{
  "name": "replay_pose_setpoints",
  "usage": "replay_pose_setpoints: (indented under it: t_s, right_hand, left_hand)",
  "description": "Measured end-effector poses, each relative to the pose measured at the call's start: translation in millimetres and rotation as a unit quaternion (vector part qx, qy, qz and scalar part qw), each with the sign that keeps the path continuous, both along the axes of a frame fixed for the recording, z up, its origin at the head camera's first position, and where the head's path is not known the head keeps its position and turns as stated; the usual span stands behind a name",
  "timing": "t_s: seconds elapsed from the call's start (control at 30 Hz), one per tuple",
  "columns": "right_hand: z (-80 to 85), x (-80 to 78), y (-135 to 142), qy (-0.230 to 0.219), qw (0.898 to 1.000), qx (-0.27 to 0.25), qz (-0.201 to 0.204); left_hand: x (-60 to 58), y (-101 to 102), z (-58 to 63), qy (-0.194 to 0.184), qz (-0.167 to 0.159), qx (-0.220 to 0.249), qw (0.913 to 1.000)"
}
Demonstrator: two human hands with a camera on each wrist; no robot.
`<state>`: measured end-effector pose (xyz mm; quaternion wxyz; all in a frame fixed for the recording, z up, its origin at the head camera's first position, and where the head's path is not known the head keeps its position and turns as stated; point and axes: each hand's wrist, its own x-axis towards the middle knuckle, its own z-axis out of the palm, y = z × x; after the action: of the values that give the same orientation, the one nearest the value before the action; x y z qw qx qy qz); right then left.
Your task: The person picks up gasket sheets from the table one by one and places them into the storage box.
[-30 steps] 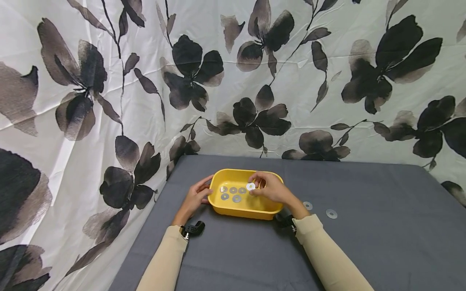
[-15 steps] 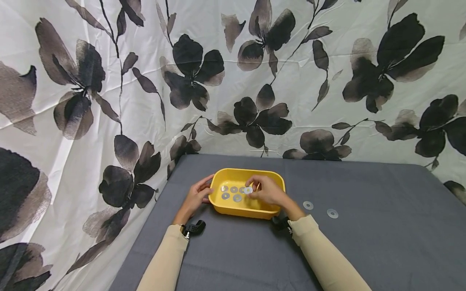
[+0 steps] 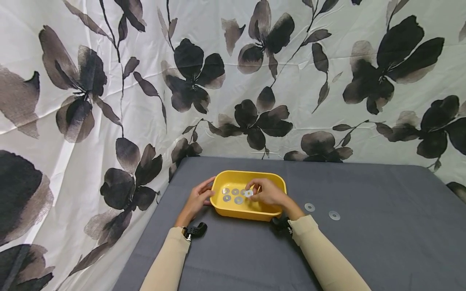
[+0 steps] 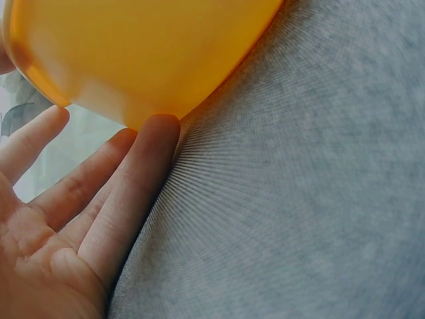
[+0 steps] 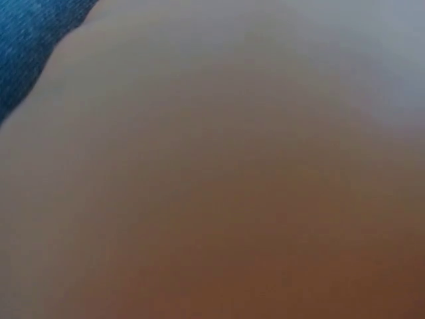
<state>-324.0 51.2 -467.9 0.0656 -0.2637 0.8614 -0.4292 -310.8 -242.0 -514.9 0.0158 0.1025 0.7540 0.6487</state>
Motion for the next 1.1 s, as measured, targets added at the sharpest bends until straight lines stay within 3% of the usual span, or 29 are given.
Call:
replay_pose_setpoints:
  t_s: [0.13, 0.2, 0.37, 0.47, 0.87, 1.1]
  right_hand:
    - [-4.3, -1.7, -3.0, -0.011, 1.0, 0.004, 0.011]
    - [-6.0, -1.8, -3.8, -0.022, 1.0, 0.007, 0.012]
    - [-8.3, -1.0, -3.4, -0.039, 0.999, 0.012, 0.008]
    - [-9.2, -0.8, -2.7, -0.039, 0.999, 0.013, 0.009]
    - [-7.4, 0.9, -4.8, -0.017, 1.0, 0.0, -0.019]
    - [6.7, 3.8, 0.4, 0.014, 0.999, -0.041, -0.016]
  left_hand:
    - [-0.7, -0.2, -1.6, 0.001, -0.002, -0.001, 1.0]
    - [2.1, 0.5, 4.6, -0.009, -0.013, 0.001, 0.9999]
    - [0.6, 0.2, 6.7, -0.022, -0.032, 0.008, 0.9992]
    - [-2.5, 0.7, -0.8, -0.01, -0.022, 0.009, 0.9997]
    - [-1.2, 2.9, -3.3, 0.006, 0.004, 0.007, 1.0]
    - [-0.2, 0.6, -3.2, 0.008, 0.012, 0.0, 0.9999]
